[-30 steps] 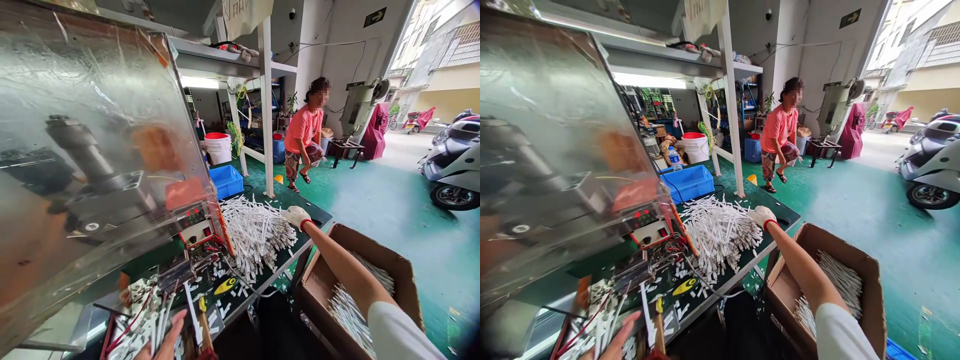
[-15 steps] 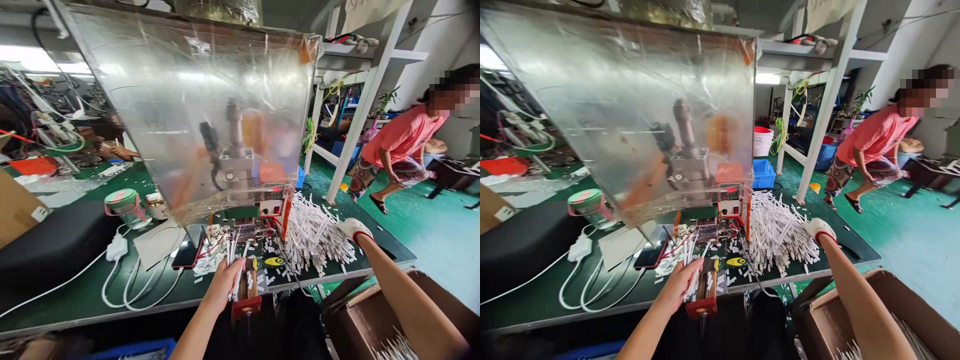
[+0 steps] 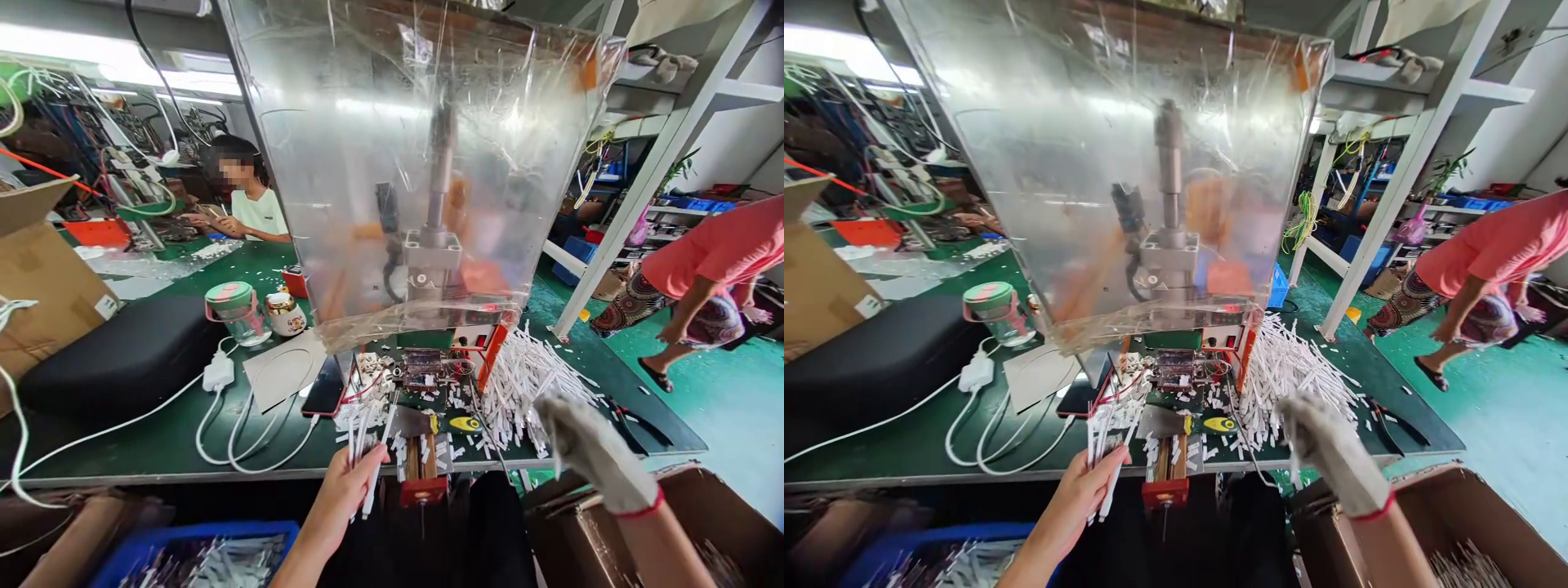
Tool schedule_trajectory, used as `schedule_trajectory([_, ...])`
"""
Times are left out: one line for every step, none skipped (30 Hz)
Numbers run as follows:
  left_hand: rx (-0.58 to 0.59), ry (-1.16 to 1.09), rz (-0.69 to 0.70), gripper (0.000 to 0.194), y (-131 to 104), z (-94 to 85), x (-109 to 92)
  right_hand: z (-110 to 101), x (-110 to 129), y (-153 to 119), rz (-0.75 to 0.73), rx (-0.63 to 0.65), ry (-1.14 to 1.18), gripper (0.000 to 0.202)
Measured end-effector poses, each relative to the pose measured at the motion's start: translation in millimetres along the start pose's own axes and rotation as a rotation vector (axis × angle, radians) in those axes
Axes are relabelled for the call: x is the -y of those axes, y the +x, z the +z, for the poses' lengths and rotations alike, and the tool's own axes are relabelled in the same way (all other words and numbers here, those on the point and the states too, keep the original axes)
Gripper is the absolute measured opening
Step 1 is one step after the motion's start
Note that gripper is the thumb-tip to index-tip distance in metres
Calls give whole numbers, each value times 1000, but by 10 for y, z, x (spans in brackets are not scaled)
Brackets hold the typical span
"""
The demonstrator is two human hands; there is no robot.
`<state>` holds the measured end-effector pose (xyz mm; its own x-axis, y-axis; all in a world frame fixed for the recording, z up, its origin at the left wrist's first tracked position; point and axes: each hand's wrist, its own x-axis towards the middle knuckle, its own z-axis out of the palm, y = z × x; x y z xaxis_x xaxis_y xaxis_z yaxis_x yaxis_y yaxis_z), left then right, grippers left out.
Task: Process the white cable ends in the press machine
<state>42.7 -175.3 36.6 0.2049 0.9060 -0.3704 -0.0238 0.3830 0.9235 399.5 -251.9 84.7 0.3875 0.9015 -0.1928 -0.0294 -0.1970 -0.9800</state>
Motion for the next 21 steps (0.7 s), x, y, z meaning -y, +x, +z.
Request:
schedule_trajectory([2,-11,-7,56,-12,0,7,268,-47,-100,61,149,58,36])
schedule_trajectory([4,-19,-12,57,-24,1,12,530,-93,-163,95,274,81,42])
schedule_trajectory([5,-26,-14,58,-37,1,15,775,-132,-186,111,362,84,46])
schedule_trajectory([6,-28,-17,59,-49,-4,17,998,-163,-175,121,408,81,49])
schedule_trajectory([3,-27,-18,60,-60,-12,18,1191,-185,-135,137,433,85,53])
schedule_trajectory([-2,-25,-19,61,-70,-26,20,1353,-200,-75,155,436,93,55])
schedule_trajectory([-8,-23,-19,61,-80,-45,21,1484,-211,-5,174,426,108,56])
schedule_trajectory([-15,-24,-21,61,-88,-67,23,1586,-222,66,188,410,126,57])
schedule_trajectory([-23,-28,-23,61,-96,-92,25,1662,-236,131,197,393,140,56])
schedule_trajectory([-33,-35,-25,61,-103,-117,28,1717,-255,186,202,379,148,55])
schedule_trajectory([-45,-44,-26,61,-109,-142,32,1755,-280,227,202,366,152,53])
schedule_trajectory([-57,-51,-26,60,-114,-164,36,1780,-308,257,206,357,150,52])
schedule_trajectory([-68,-54,-25,60,-116,-183,41,1795,-338,275,216,345,151,52])
schedule_trajectory([-75,-56,-22,59,-117,-198,47,1804,-367,287,229,337,153,51])
schedule_trajectory([-77,-55,-15,58,-117,-209,53,1808,-394,294,238,328,158,51])
schedule_trajectory([-75,-53,-6,58,-115,-216,59,1809,-415,301,241,322,163,50])
schedule_trajectory([-72,-51,5,57,-113,-220,65,1809,-431,309,241,319,169,49])
schedule_trajectory([-68,-48,17,56,-111,-222,69,1809,-441,319,238,317,173,48])
schedule_trajectory([-66,-45,27,54,-110,-222,71,1809,-447,333,236,314,174,46])
schedule_trajectory([-65,-42,34,53,-111,-221,71,1811,-449,348,239,306,171,45])
schedule_trajectory([-64,-37,38,52,-113,-220,68,1814,-451,364,246,297,166,43])
